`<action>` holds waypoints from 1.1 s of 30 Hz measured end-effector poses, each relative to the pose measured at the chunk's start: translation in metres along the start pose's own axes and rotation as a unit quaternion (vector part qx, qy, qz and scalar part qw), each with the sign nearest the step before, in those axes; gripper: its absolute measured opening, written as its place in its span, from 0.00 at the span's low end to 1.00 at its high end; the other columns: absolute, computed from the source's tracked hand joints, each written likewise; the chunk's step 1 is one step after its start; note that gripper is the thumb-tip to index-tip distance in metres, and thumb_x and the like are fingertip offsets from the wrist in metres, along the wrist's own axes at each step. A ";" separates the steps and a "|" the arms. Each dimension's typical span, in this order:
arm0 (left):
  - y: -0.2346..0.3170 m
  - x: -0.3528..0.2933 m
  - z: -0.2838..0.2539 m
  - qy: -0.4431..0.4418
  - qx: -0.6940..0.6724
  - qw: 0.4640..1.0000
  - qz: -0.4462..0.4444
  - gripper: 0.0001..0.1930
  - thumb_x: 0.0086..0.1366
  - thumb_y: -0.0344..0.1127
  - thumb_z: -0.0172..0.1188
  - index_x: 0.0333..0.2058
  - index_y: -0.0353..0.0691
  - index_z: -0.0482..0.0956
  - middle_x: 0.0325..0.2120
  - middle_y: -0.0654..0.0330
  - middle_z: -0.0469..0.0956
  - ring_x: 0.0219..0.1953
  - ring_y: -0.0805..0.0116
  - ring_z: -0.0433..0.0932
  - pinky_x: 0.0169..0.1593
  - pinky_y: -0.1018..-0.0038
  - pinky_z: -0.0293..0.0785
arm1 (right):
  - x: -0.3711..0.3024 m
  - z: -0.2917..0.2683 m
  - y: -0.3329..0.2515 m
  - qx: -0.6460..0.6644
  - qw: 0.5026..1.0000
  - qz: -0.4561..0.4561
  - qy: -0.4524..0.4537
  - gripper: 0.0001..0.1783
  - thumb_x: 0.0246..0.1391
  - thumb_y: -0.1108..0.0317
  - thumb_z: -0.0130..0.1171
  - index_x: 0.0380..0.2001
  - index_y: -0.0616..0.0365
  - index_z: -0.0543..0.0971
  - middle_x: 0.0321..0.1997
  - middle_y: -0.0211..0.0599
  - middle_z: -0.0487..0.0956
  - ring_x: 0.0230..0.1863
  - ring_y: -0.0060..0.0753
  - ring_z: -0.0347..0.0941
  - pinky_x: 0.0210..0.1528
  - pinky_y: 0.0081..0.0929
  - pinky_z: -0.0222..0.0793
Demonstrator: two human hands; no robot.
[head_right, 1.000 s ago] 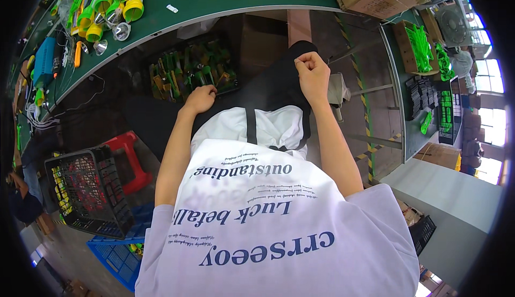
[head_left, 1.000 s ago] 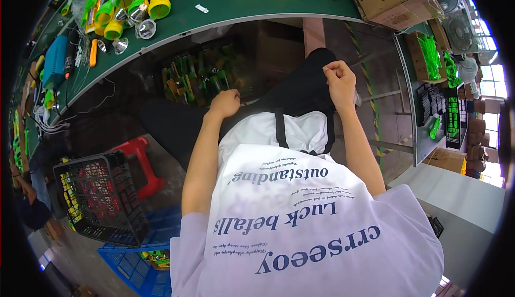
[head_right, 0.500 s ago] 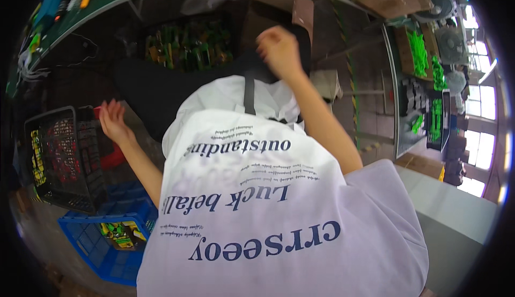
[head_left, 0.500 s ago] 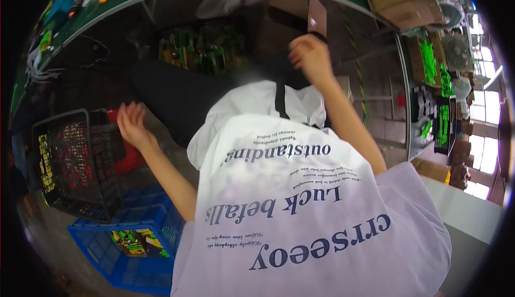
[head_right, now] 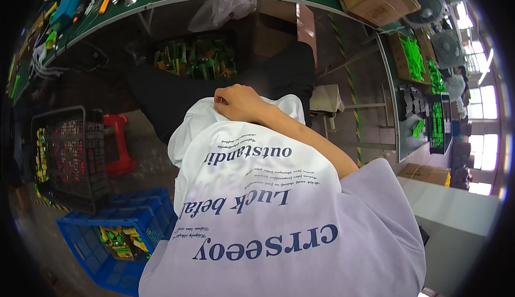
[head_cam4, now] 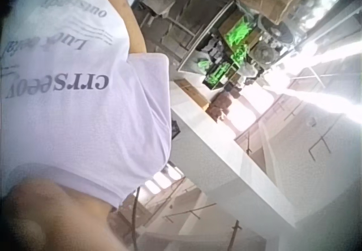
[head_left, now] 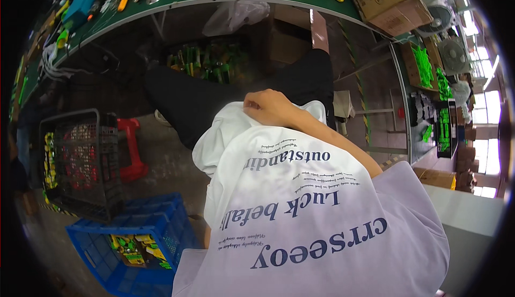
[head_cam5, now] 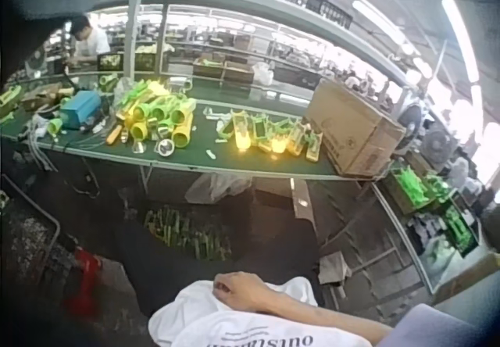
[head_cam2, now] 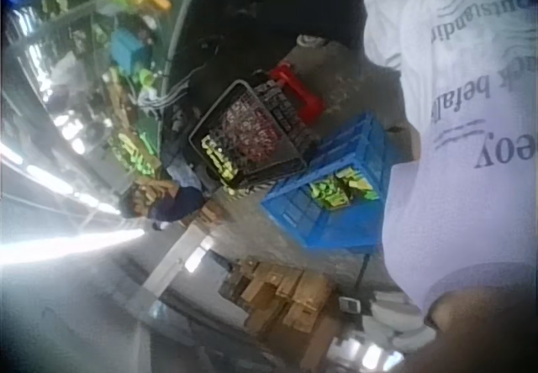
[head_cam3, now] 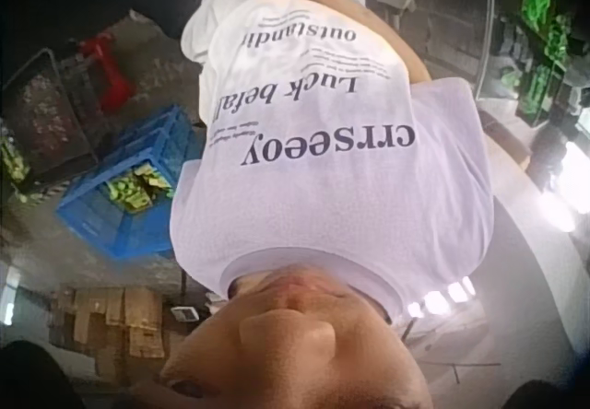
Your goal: The person places a cardboard box of components onto the workbench, arranges flashlight parts, and assembles flashlights by fitting casing sections together and inserting switch covers by hand.
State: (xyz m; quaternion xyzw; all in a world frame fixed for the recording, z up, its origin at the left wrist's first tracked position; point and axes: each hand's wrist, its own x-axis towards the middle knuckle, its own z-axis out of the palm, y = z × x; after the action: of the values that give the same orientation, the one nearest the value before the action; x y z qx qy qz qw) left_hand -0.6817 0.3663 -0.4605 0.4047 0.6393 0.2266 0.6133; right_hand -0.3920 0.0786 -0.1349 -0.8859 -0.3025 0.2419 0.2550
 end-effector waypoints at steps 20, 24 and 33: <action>0.239 -0.094 0.209 -0.077 0.321 0.829 0.453 0.10 0.64 0.39 0.59 0.32 0.38 0.78 0.26 0.54 0.79 0.30 0.63 0.77 0.37 0.67 0.72 | 0.023 -0.006 0.040 0.136 0.988 -0.069 -0.015 0.10 0.53 0.63 0.54 0.33 0.57 0.78 0.27 0.40 0.82 0.30 0.47 0.78 0.34 0.42 0.71; 0.263 -0.139 0.300 -0.267 0.524 0.630 0.508 0.11 0.63 0.41 0.55 0.34 0.41 0.80 0.33 0.49 0.80 0.37 0.48 0.79 0.40 0.56 0.74 | 0.048 -0.038 0.034 0.150 0.988 -0.046 -0.013 0.07 0.53 0.66 0.55 0.32 0.55 0.78 0.28 0.39 0.80 0.31 0.47 0.77 0.34 0.42 0.71; 0.403 -0.034 0.412 -0.412 0.647 0.511 0.388 0.17 0.65 0.44 0.50 0.35 0.36 0.82 0.35 0.42 0.81 0.37 0.47 0.80 0.41 0.55 0.74 | 0.140 -0.043 0.072 0.211 0.977 -0.010 0.001 0.06 0.56 0.72 0.57 0.28 0.61 0.79 0.20 0.37 0.80 0.24 0.27 0.79 0.30 0.25 0.74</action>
State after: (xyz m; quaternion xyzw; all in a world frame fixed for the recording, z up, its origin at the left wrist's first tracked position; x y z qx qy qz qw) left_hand -0.1888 0.4840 -0.1829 0.9451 0.0634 -0.2261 0.2272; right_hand -0.2397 0.1084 -0.1839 -0.8097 -0.2530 0.2965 0.4387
